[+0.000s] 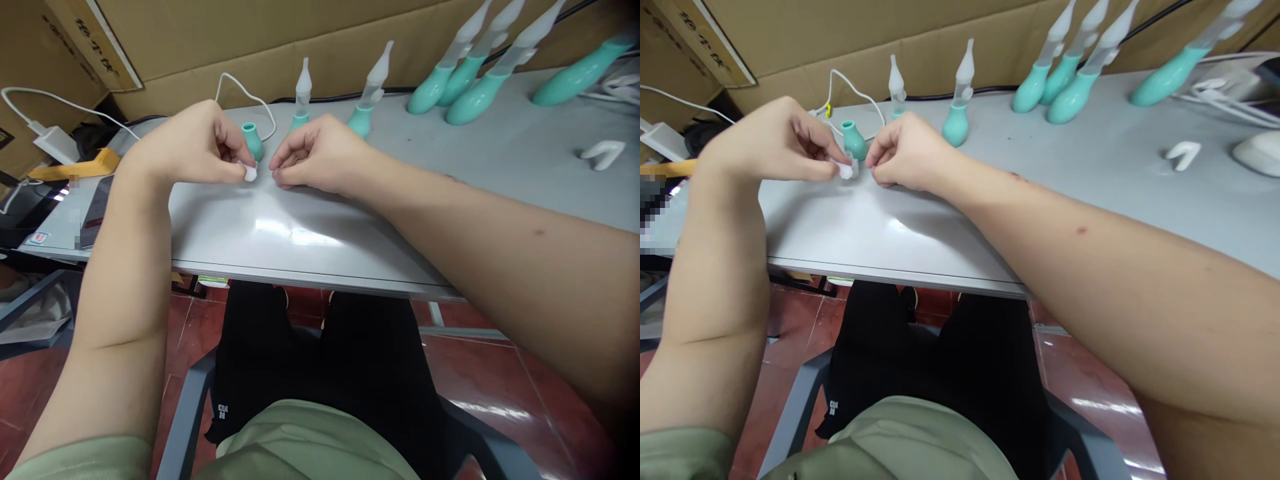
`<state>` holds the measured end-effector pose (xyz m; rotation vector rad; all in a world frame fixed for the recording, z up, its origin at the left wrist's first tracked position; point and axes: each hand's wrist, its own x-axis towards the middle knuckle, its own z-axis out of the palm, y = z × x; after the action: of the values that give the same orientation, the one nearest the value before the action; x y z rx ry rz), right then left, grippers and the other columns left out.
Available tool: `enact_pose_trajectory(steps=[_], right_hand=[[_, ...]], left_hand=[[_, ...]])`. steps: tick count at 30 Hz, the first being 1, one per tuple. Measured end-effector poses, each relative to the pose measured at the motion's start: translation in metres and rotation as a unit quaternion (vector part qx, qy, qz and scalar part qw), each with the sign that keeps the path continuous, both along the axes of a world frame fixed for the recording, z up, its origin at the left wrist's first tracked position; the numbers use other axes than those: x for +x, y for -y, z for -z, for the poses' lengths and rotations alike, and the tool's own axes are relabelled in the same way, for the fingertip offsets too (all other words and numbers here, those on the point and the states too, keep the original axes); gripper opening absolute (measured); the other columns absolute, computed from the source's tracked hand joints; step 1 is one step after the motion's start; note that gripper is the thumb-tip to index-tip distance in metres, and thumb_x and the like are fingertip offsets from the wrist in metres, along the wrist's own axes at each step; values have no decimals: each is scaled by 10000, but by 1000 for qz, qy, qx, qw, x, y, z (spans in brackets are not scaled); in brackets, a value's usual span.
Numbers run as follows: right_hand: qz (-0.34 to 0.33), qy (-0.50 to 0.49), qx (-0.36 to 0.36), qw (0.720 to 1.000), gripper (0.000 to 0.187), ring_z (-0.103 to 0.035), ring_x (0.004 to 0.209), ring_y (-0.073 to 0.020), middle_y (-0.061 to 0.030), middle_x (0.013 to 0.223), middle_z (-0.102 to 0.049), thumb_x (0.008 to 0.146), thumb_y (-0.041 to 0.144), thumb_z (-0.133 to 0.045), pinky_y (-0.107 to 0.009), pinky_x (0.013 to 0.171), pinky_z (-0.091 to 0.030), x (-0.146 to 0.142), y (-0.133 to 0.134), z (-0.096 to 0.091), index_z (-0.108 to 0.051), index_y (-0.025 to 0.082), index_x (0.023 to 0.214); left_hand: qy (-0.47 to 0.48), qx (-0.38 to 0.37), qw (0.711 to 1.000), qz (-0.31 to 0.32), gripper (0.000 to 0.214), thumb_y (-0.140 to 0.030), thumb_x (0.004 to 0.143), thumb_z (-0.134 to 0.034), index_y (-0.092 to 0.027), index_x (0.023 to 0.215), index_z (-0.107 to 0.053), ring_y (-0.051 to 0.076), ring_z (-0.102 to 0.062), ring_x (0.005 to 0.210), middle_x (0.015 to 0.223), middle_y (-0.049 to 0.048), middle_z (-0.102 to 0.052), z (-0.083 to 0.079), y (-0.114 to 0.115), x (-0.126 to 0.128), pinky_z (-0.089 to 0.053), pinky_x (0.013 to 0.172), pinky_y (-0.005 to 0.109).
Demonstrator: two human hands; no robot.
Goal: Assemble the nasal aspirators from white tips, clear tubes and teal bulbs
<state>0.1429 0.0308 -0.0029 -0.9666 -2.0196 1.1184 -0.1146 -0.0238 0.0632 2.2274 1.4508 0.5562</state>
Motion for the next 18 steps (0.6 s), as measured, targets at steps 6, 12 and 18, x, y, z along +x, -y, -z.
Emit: enact_pose_trajectory(steps=[6,12,18], right_hand=[[-21,43,60,997,340,-887,982,-338,-33,819,-841,891,-63,-899,-483,1048,-748,-4,0,-1,-852,267,824],[-9,73,67,995,355,-915,1072,-379,-44,858,-861,842,-92,-885,-486,1083,-752,-6,-5,1,-860,262,826],[-18,86,84,993,350,-929,1162,-430,-71,927,-904,788,-85,-841,-510,1113,-752,-7,-4,-1,-869,262,823]], left_hand=[[-83,-13,996,-25,79,-321,820,-1009,-366,809,-946,266,-607,711,720,-22,-826,4,-13,-3,-520,744,426],[-83,-44,995,-18,57,-306,823,-956,-343,823,-913,248,-576,711,724,-40,-793,4,-10,1,-492,766,386],[-108,-35,993,-29,71,-362,804,-992,-368,815,-923,258,-603,711,729,-30,-796,6,-16,-1,-490,756,406]])
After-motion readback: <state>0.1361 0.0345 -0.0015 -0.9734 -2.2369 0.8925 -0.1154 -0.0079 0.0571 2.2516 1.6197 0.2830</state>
